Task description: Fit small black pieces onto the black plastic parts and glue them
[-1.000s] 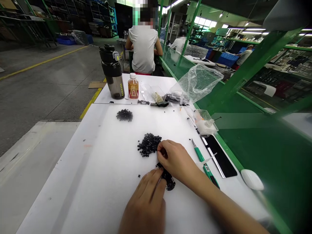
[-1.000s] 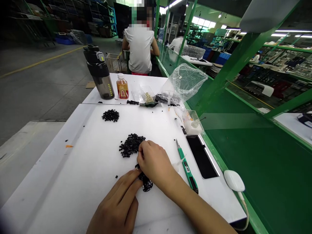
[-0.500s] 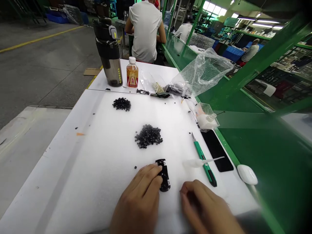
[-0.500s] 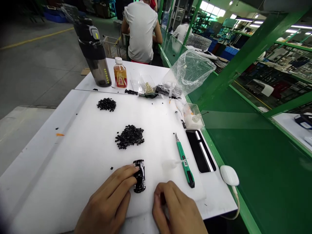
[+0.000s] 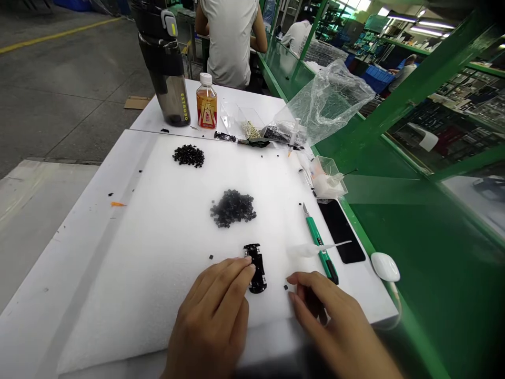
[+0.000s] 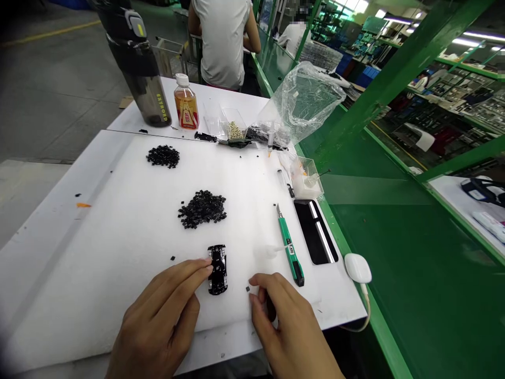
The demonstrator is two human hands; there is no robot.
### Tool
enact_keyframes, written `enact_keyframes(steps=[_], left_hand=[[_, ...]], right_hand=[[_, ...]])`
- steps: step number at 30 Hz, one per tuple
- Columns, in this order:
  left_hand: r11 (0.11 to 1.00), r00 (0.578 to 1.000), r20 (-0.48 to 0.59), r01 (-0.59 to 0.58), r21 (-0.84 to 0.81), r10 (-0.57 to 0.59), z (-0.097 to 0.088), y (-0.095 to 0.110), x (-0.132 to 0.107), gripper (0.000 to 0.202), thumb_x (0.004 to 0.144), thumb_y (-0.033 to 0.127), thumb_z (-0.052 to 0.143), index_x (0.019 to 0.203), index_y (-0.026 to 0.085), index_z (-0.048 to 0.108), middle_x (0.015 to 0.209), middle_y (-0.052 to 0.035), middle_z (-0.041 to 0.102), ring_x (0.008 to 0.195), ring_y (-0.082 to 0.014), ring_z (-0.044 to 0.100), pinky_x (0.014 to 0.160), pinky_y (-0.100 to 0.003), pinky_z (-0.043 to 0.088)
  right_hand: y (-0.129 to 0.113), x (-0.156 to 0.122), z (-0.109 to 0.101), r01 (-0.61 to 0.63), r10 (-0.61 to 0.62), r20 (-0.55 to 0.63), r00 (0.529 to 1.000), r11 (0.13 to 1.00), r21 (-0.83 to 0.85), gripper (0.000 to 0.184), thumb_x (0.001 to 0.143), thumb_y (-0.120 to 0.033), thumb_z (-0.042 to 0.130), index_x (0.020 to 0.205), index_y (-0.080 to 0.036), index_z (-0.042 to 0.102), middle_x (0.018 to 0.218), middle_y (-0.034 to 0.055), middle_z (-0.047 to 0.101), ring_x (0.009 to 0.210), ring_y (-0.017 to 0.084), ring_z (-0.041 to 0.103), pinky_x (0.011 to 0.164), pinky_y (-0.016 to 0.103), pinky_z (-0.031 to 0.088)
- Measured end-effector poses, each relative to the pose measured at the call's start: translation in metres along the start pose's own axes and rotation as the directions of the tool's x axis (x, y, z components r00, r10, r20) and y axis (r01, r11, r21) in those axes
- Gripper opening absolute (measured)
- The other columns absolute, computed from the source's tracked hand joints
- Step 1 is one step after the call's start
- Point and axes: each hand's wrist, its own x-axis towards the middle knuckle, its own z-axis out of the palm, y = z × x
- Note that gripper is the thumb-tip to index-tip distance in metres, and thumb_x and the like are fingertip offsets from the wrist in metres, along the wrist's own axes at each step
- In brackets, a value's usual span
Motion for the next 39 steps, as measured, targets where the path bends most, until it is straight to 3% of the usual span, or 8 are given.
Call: enact_keyframes(steps=[6,9,12,16,24,27,31,39], left_hand=[[1.0,1.0,-0.016,0.004,-0.018,-0.004,0.0,0.0,-0.004,0.038,0.091,-0.004,0.048,0.122,0.011,0.064,0.119,-0.0058,0.068,0.117,-0.0162,0.059,0.105,-0.034,0.048],[0.989,0.992,-0.051,0.114,-0.092,-0.119,-0.004,0.002,-0.004,0.041,0.093,-0.004,0.043,0.126,0.014,0.061,0.117,-0.0028,0.07,0.115,-0.0109,0.061,0.106,-0.026,0.049],[0.956,0.971,-0.015,0.234,-0.176,-0.24,-0.009,0.003,-0.003,0.041,0.095,0.001,0.04,0.128,0.017,0.059,0.117,-0.0005,0.071,0.113,-0.0085,0.063,0.101,-0.02,0.052],[0.965,0.984,0.034,0.178,-0.193,-0.175,-0.01,0.001,-0.002,0.044,0.093,-0.001,0.039,0.13,0.016,0.057,0.114,-0.0007,0.071,0.115,-0.0097,0.06,0.101,-0.023,0.051],[0.974,0.987,0.084,0.15,-0.168,-0.137,-0.007,-0.001,0.001,0.049,0.091,-0.004,0.035,0.13,0.016,0.056,0.121,-0.0006,0.068,0.118,-0.0105,0.055,0.102,-0.026,0.047],[0.983,0.986,0.1,0.144,-0.113,-0.133,-0.005,-0.001,0.003,0.054,0.089,-0.005,0.034,0.135,0.015,0.052,0.126,-0.0002,0.067,0.12,-0.0113,0.054,0.102,-0.027,0.046],[0.984,0.987,0.096,0.14,-0.108,-0.13,-0.003,-0.001,0.004,0.06,0.089,-0.005,0.032,0.146,0.012,0.04,0.118,-0.0015,0.07,0.117,-0.0122,0.055,0.1,-0.029,0.046],[0.984,0.988,0.087,0.136,-0.116,-0.126,-0.002,-0.003,-0.002,0.054,0.093,0.001,0.032,0.146,0.009,0.04,0.108,-0.0032,0.072,0.109,-0.0166,0.059,0.091,-0.034,0.051]], right_hand=[[0.001,0.003,0.005,0.106,-0.104,0.02,0.994,0.98,-0.166,0.018,0.11,-0.023,0.033,0.115,-0.026,0.051,0.101,-0.0011,0.052,0.083,0.018,0.055,0.068,0.029,0.043],[0.004,0.004,0.004,0.144,-0.132,0.063,0.989,0.954,-0.263,0.016,0.11,-0.026,0.034,0.107,-0.024,0.05,0.095,-0.0009,0.051,0.075,0.019,0.053,0.062,0.032,0.037],[0.006,0.005,0.001,0.151,-0.134,0.082,0.988,0.954,-0.26,0.014,0.109,-0.026,0.037,0.103,-0.023,0.049,0.094,-0.0012,0.051,0.073,0.018,0.053,0.061,0.031,0.038],[0.008,0.006,-0.004,0.161,-0.14,0.098,0.985,0.956,-0.247,0.016,0.11,-0.026,0.036,0.101,-0.022,0.049,0.092,-0.0013,0.051,0.072,0.018,0.052,0.061,0.031,0.041],[0.011,0.0,-0.007,0.251,-0.201,0.169,0.965,0.897,-0.365,0.03,0.119,-0.038,0.023,0.119,-0.023,0.049,0.11,0.0037,0.052,0.09,0.022,0.057,0.069,0.033,0.048],[-0.002,0.006,-0.004,0.282,-0.243,0.152,0.958,0.893,-0.35,0.027,0.119,-0.035,0.026,0.121,-0.022,0.05,0.109,0.004,0.052,0.089,0.021,0.056,0.072,0.033,0.048],[-0.019,0.019,0.01,0.345,-0.317,0.143,0.938,0.901,-0.264,0.022,0.117,-0.025,0.029,0.116,-0.02,0.05,0.103,0.0031,0.053,0.087,0.02,0.055,0.075,0.033,0.045],[-0.017,0.03,0.027,0.381,-0.36,0.132,0.924,0.899,-0.216,0.019,0.115,-0.02,0.032,0.111,-0.018,0.051,0.098,0.0024,0.053,0.082,0.019,0.052,0.073,0.031,0.041]])
